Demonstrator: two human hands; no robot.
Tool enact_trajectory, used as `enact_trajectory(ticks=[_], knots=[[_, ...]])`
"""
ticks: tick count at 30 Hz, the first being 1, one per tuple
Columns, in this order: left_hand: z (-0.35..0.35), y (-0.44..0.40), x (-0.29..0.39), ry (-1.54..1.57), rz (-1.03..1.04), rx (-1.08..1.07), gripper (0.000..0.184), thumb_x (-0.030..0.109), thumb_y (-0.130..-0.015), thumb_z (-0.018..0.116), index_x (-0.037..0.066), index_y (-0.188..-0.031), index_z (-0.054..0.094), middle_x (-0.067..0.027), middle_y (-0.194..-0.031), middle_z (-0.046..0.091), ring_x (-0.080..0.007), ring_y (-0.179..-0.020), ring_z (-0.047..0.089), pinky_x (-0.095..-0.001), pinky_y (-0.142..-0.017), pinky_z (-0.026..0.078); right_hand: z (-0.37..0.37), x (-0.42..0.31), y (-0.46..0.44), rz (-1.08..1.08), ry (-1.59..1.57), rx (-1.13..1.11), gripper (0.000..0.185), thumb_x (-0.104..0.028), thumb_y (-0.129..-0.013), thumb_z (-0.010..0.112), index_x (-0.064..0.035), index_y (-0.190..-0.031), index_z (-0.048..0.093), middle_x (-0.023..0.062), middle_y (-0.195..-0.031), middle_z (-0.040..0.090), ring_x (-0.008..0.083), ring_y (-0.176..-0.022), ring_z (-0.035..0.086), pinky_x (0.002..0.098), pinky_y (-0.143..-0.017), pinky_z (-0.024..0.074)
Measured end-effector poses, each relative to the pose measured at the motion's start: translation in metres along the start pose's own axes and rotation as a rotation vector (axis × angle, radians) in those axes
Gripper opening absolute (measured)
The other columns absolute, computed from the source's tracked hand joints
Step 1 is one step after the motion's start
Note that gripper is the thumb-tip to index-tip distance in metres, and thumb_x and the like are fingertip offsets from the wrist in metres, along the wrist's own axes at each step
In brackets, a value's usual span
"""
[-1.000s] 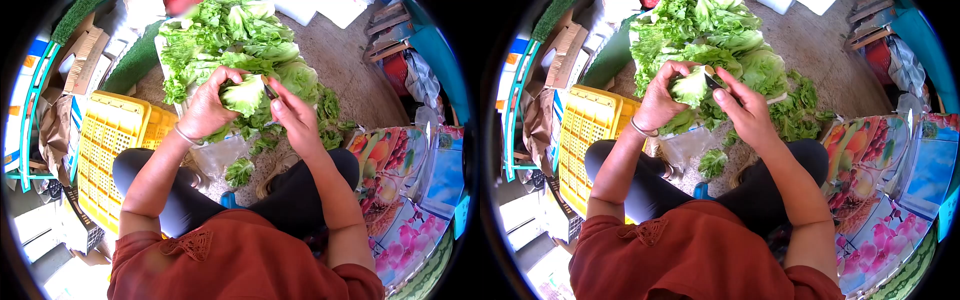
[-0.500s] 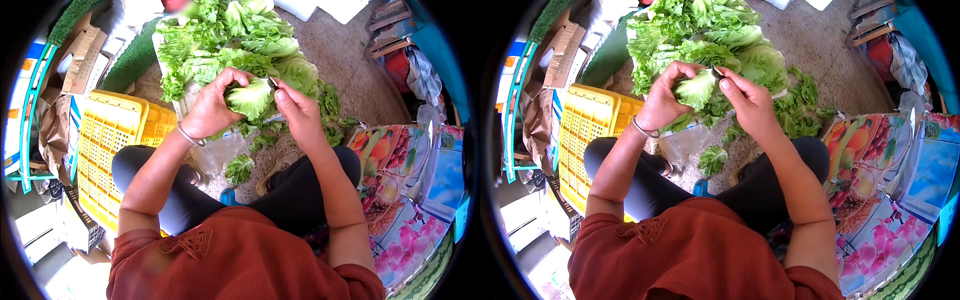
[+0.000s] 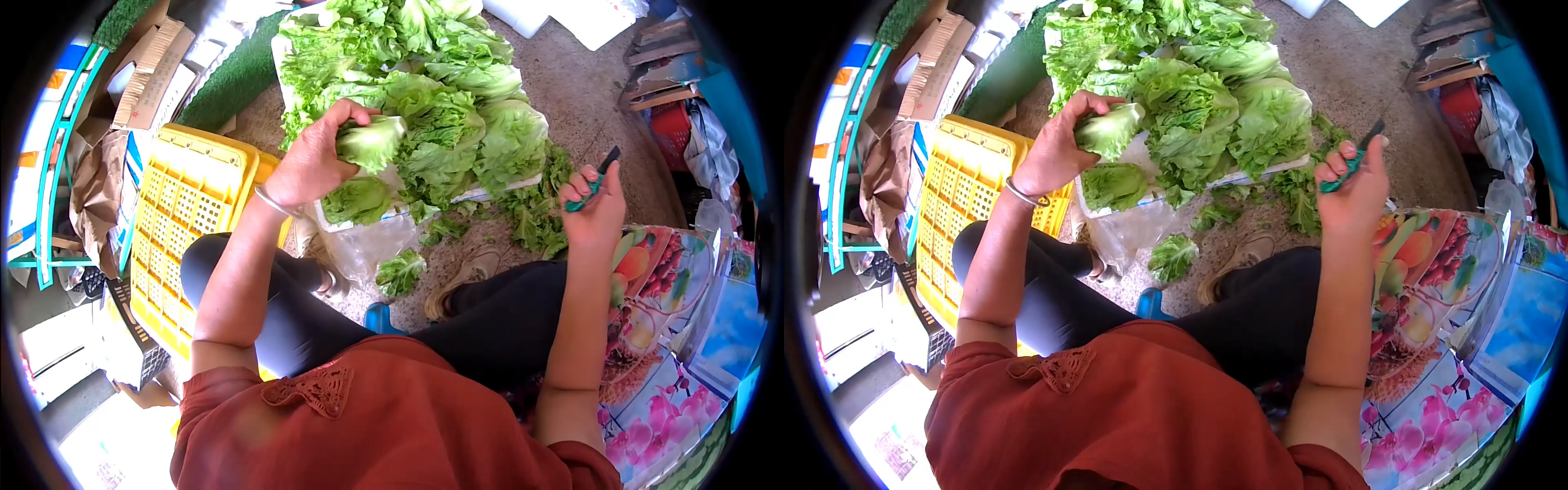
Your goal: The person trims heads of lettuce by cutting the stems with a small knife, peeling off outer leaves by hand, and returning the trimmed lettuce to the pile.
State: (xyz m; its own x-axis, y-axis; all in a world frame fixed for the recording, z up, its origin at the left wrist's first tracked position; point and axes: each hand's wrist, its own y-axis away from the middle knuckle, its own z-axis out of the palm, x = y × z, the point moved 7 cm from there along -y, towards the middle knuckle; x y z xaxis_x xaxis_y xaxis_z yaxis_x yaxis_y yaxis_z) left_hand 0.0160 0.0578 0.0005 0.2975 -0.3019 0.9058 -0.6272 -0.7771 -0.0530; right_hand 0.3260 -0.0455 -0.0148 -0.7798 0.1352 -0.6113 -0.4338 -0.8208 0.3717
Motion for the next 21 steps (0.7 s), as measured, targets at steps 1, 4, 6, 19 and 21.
enact_trajectory(ticks=[1, 4, 6, 19, 21], knots=[[-0.001, 0.002, -0.006, 0.001, -0.009, 0.003, 0.051, -0.021, -0.056, 0.054, 0.007, -0.098, 0.041, -0.0102, -0.120, 0.050, -0.0183, -0.113, 0.046, -0.0269, -0.095, 0.038, 0.001, 0.002, 0.001, 0.009, 0.002, 0.001, 0.024, -0.032, -0.092, 0.043, -0.0122, -0.106, 0.048, -0.0003, -0.068, 0.041, 0.0103, -0.056, 0.037, 0.0234, -0.049, 0.0301], [-0.002, 0.006, -0.029, -0.169, -0.135, -0.030, 0.047, -0.013, -0.062, 0.058, 0.009, -0.101, 0.043, -0.0099, -0.107, 0.054, -0.0241, -0.104, 0.053, -0.0303, -0.092, 0.043, 0.005, 0.001, 0.004, -0.077, 0.142, 0.018, 0.028, -0.032, -0.092, 0.044, -0.0086, -0.107, 0.049, -0.0007, -0.068, 0.041, 0.0097, -0.055, 0.036, 0.0233, -0.048, 0.0304], [-0.003, 0.007, -0.036, -0.476, -0.189, -0.077, 0.045, -0.003, -0.064, 0.060, 0.010, -0.104, 0.045, -0.0122, -0.102, 0.054, -0.0284, -0.099, 0.055, -0.0318, -0.087, 0.044, 0.008, 0.007, 0.004, -0.029, 0.151, -0.010, 0.031, -0.033, -0.092, 0.043, -0.0074, -0.109, 0.048, -0.0009, -0.069, 0.041, 0.0095, -0.054, 0.036, 0.0233, -0.047, 0.0298], [-0.043, -0.019, -0.131, -0.933, -0.685, 0.279, 0.059, 0.034, -0.071, 0.067, 0.014, -0.119, 0.038, -0.0183, -0.114, 0.044, -0.0342, -0.107, 0.046, -0.0443, -0.085, 0.043, 0.016, 0.016, 0.002, 0.055, 0.257, -0.073, 0.041, -0.036, -0.092, 0.041, -0.0047, -0.119, 0.045, -0.0022, -0.067, 0.040, 0.0085, -0.054, 0.036, 0.0225, -0.045, 0.0294], [-0.035, -0.023, -0.142, -0.938, -0.658, 0.312, 0.065, 0.034, -0.070, 0.069, 0.014, -0.121, 0.033, -0.0205, -0.116, 0.039, -0.0360, -0.110, 0.042, -0.0460, -0.086, 0.042, 0.014, 0.015, -0.001, 0.049, 0.263, -0.077, 0.041, -0.036, -0.092, 0.041, -0.0049, -0.119, 0.046, -0.0024, -0.067, 0.040, 0.0083, -0.054, 0.036, 0.0225, -0.045, 0.0296]])
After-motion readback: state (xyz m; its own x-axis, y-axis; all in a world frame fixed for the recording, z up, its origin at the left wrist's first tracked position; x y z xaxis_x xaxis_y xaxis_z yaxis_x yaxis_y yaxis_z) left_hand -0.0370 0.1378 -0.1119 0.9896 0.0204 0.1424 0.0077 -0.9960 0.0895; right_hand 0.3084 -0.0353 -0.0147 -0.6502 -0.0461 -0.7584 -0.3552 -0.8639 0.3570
